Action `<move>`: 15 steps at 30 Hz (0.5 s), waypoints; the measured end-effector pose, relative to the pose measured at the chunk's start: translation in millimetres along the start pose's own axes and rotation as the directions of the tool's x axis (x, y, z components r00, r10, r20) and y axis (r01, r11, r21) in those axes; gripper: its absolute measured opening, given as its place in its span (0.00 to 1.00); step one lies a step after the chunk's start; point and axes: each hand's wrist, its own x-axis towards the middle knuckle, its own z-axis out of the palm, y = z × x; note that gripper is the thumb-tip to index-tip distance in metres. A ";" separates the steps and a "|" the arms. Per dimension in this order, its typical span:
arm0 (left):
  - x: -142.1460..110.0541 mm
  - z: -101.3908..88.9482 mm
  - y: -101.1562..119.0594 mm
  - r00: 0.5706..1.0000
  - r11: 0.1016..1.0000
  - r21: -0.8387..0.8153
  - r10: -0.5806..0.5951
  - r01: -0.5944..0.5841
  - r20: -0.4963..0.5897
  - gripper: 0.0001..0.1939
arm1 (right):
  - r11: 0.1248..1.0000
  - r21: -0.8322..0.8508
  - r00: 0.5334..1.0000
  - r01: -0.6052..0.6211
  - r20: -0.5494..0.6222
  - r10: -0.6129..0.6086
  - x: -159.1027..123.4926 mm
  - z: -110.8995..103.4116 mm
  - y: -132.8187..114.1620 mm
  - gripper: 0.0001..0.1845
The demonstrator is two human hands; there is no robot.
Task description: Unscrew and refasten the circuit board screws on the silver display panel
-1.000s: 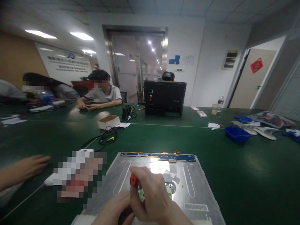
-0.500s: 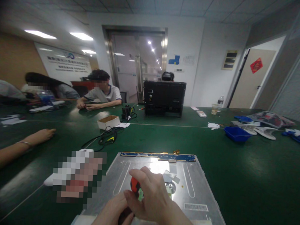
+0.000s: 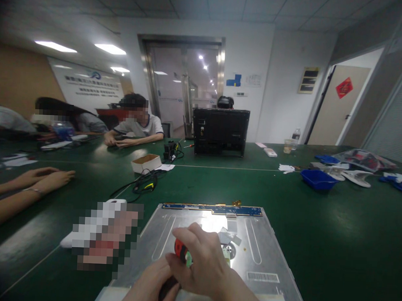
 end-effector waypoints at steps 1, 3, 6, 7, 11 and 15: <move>0.0 0.4 -0.2 1.000 1.000 -0.002 -0.002 0.002 -0.005 0.09 | 1.000 -0.001 1.000 0.001 0.006 -0.001 0.3 -0.4 0.1 0.14; 0.2 0.1 0.5 1.000 1.000 -0.005 -0.013 0.013 -0.010 0.09 | 1.000 0.012 1.000 -0.002 0.024 0.002 0.8 -1.7 0.7 0.14; 0.4 -2.3 4.1 0.999 0.999 -0.012 -0.032 0.032 0.002 0.08 | 0.996 0.084 0.998 -0.011 0.064 0.006 0.9 -3.8 1.6 0.18; 0.4 -3.4 5.6 0.999 0.999 -0.011 -0.037 0.037 0.008 0.08 | 0.993 0.116 0.997 -0.014 0.077 0.005 0.8 -4.3 1.7 0.20; 0.6 -6.7 9.8 0.999 0.999 0.004 -0.045 0.045 0.019 0.07 | 0.985 0.169 0.996 -0.033 0.093 0.018 -0.4 -4.5 1.5 0.26; 0.8 -6.2 8.2 0.999 0.999 0.016 -0.030 0.030 0.013 0.07 | 0.994 0.104 0.998 -0.040 0.057 0.034 -1.6 -1.6 1.4 0.24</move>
